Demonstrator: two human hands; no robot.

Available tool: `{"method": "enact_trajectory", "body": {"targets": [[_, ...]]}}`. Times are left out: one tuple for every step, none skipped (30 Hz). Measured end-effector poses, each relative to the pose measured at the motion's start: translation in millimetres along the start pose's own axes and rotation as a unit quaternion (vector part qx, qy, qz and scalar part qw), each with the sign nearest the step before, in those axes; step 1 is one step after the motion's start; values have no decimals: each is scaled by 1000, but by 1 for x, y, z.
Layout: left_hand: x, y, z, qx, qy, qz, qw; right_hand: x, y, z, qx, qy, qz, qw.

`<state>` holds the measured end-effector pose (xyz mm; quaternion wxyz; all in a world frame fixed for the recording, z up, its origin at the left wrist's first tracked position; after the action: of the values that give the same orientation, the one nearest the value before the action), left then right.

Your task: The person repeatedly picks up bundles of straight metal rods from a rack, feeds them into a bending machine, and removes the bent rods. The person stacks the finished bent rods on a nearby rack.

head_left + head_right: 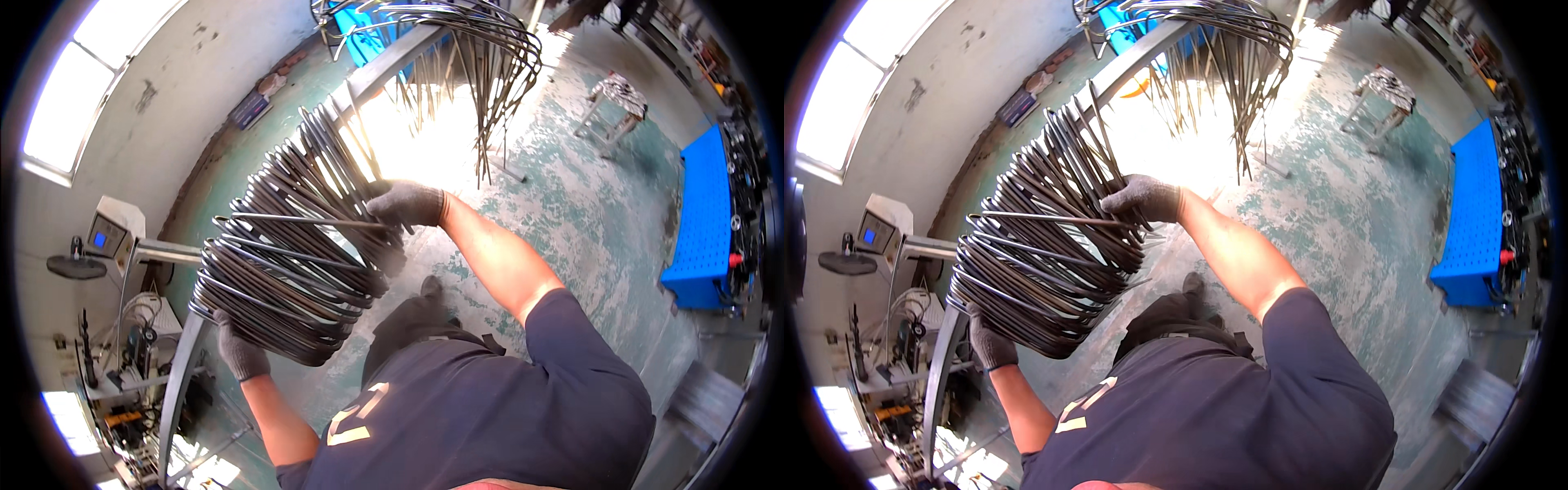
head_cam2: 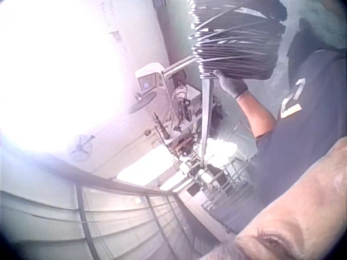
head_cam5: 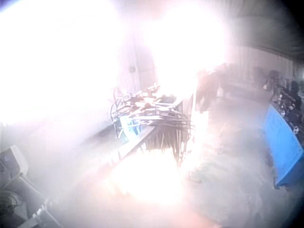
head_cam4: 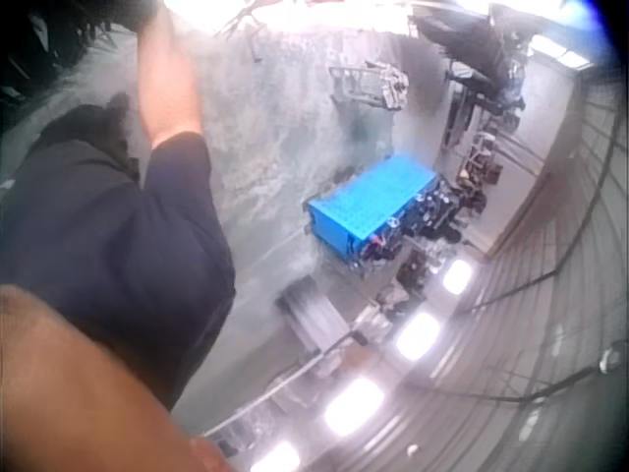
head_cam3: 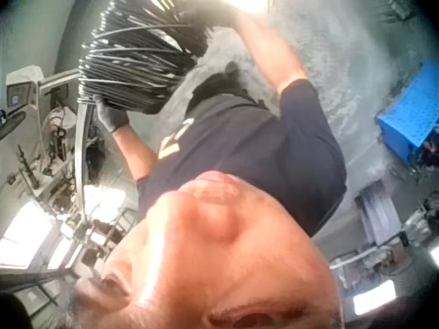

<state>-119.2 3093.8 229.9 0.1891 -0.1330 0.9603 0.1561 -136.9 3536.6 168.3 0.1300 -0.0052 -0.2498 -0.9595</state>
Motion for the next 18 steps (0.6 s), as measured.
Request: {"method": "enact_trajectory", "body": {"targets": [[-8, 21, 16, -86, -91, 106, 986, 0, 6, 7, -67, 13, 9, 998], [-6, 33, 22, -89, -102, 135, 982, 0, 0, 0, -88, 30, 27, 995], [-5, 45, 27, -91, -112, 165, 976, 2, -6, -7, -110, 45, 44, 992], [-1, 56, 33, -97, -127, 202, 966, -2, -4, 5, -143, 39, 39, 988], [6, 64, 39, -99, -123, 217, 963, -3, -5, 15, -175, 32, 34, 983], [13, 71, 45, -100, -118, 232, 960, 4, -22, -2, -168, 13, 49, 984], [16, 88, 42, -107, -120, 249, 955, 2, -18, 19, -132, -44, 40, 990], [20, 96, 39, -120, -126, 250, 952, 2, -26, 39, -126, -5, 32, 991], [21, 102, 34, -135, -129, 237, 953, 3, -32, 60, -121, 35, 23, 992], [23, 114, 46, -144, -139, 235, 951, -6, -49, 61, -87, 61, 22, 994], [29, 129, 54, -156, -143, 240, 947, -6, -63, 64, -59, 79, 22, 995], [31, 141, 63, -134, -127, 237, 954, -8, -77, 67, -83, 65, 19, 994], [31, 147, 70, -133, -133, 238, 953, -11, -76, 91, -92, 83, 28, 992], [32, 153, 71, -135, -128, 243, 952, -15, -75, 115, -102, 98, 35, 989], [33, 159, 63, -133, -132, 250, 950, -13, -84, 123, -131, 119, 45, 983], [35, 167, 65, -127, -132, 234, 955, -11, -93, 130, -160, 140, 57, 975], [32, 173, 67, -121, -133, 212, 961, -13, -96, 146, -242, 158, 61, 955], [28, 178, 68, -117, -134, 191, 965, -16, -101, 163, -319, 181, 65, 928]]}}
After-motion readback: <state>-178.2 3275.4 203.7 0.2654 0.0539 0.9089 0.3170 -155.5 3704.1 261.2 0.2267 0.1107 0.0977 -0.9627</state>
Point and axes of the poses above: each hand's wrist, its own x-axis towards the middle knuckle, its own y-axis out of the palm, z = x × y, the point moved 5 cm from there along x, towards the middle knuckle, and after that the axes turned 13 degrees about -y, right-handed, at the moved point
